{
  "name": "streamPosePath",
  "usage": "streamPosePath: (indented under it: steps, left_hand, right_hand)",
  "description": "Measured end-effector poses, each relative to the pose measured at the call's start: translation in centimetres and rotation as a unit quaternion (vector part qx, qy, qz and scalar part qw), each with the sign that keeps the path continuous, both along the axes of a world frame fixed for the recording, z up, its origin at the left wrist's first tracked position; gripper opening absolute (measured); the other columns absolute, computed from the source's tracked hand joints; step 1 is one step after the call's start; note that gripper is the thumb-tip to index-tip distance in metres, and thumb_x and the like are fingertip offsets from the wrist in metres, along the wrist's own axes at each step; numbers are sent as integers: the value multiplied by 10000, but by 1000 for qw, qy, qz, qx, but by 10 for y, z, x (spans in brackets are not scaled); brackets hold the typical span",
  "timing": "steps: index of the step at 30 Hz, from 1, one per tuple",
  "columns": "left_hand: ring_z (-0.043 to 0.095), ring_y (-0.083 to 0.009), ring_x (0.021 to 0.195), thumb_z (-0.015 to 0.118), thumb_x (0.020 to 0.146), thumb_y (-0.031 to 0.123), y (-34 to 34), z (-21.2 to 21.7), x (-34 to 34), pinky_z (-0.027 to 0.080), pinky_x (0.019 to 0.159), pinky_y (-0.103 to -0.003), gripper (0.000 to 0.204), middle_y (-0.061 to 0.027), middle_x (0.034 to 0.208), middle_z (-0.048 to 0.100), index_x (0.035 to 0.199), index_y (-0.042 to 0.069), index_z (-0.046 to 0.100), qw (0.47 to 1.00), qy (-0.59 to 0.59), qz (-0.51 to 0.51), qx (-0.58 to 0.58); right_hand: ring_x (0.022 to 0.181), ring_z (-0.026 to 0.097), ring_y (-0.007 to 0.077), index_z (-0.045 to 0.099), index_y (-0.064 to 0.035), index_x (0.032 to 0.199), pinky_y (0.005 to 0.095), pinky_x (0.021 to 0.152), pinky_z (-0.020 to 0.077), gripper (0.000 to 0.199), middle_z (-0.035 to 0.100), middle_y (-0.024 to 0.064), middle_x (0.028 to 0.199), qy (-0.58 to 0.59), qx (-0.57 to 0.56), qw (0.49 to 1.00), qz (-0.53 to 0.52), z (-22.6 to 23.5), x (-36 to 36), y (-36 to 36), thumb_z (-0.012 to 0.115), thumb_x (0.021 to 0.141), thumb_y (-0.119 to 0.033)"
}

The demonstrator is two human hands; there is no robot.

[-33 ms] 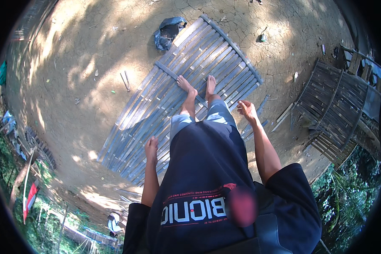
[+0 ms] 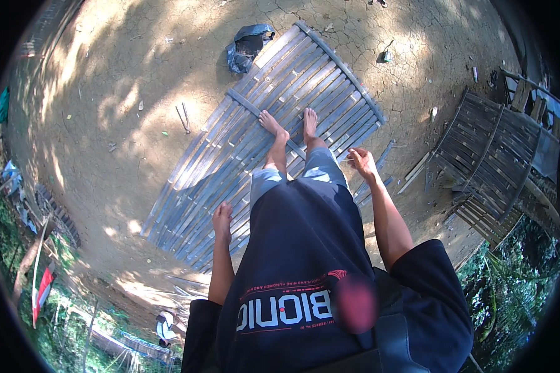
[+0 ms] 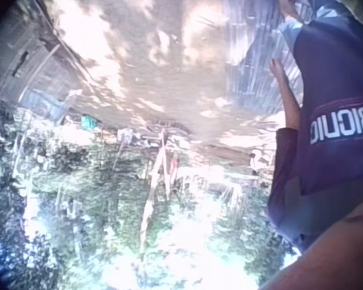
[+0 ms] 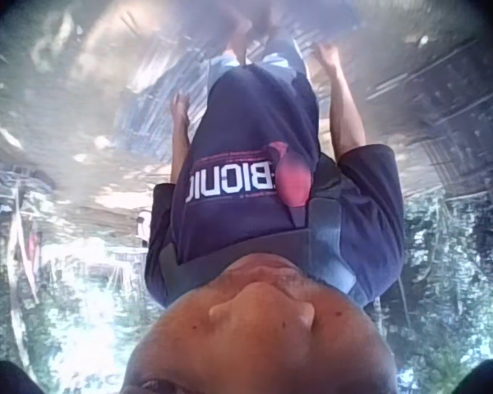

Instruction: The person assembles a bamboo lattice structure by hammering nails through cross-beams and securing them with wire using pliers.

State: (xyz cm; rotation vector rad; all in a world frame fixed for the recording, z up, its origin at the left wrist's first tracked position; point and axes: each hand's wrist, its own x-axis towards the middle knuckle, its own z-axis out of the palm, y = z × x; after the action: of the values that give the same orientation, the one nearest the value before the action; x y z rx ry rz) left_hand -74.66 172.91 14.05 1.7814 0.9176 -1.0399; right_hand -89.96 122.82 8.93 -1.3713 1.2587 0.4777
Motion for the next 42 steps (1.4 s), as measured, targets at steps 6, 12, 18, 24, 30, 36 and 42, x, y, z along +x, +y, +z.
streamPosePath:
  steps: [6, 12, 18, 24, 30, 36, 42]
  left_hand:
    - [596, -239, 1144, 560, 1008, 439, -23, 4, -45, 462, 916, -351, 578, -137, 1268, 630, 1404, 21, 512, 996, 20, 86, 13]
    - [579, -273, 1185, 559, 1004, 456, -70, 9, -89, 447, 983, -373, 610, -151, 1322, 603, 1425, 20, 486, 991, 47, 122, 14]
    - [584, -240, 1160, 550, 1014, 431, -122, 11, -125, 457, 951, -357, 577, -135, 1288, 614, 1427, 33, 489, 984, 45, 172, 1]
    - [589, -244, 1171, 527, 1027, 418, -158, 8, -150, 452, 963, -359, 557, -147, 1299, 611, 1428, 33, 490, 983, 42, 179, 22]
    - [590, -262, 1168, 530, 1019, 417, -185, 15, -159, 453, 965, -365, 578, -156, 1322, 599, 1444, 30, 468, 980, 20, 197, 14]
    - [596, -274, 1192, 519, 1027, 414, -198, 21, -170, 462, 970, -358, 542, -171, 1318, 605, 1410, 32, 504, 981, 21, 188, 32]
    - [599, -274, 1187, 517, 1025, 435, -192, 18, -178, 460, 989, -392, 566, -182, 1304, 611, 1411, 22, 503, 982, 22, 186, 31]
  right_hand:
    - [849, 712, 206, 655, 6, 1192, 329, 749, 566, 453, 734, 124, 983, -3, 0, 994, 111, -18, 21, -25, 551, 978, -381]
    - [887, 708, 199, 638, -3, 1236, 322, 767, 565, 450, 729, 117, 1027, 11, 0, 985, 170, -22, 41, -72, 549, 977, -360]
    - [870, 681, 182, 635, -9, 1252, 300, 759, 538, 456, 715, 97, 1012, 17, 11, 981, 193, -25, 47, -125, 561, 972, -362]
    - [845, 661, 160, 637, -19, 1255, 290, 735, 522, 432, 707, 87, 1012, 19, 7, 981, 193, -28, 51, -166, 574, 972, -338]
    - [837, 666, 162, 638, -25, 1253, 295, 722, 521, 432, 706, 87, 1016, 28, 14, 978, 209, -27, 52, -190, 575, 979, -353]
    - [827, 663, 155, 637, -26, 1245, 288, 708, 517, 444, 702, 73, 993, 36, 19, 975, 218, -42, 41, -203, 577, 985, -381]
    - [818, 658, 146, 650, -23, 1229, 276, 704, 515, 432, 706, 74, 978, 40, 41, 971, 234, -57, 46, -194, 572, 982, -369]
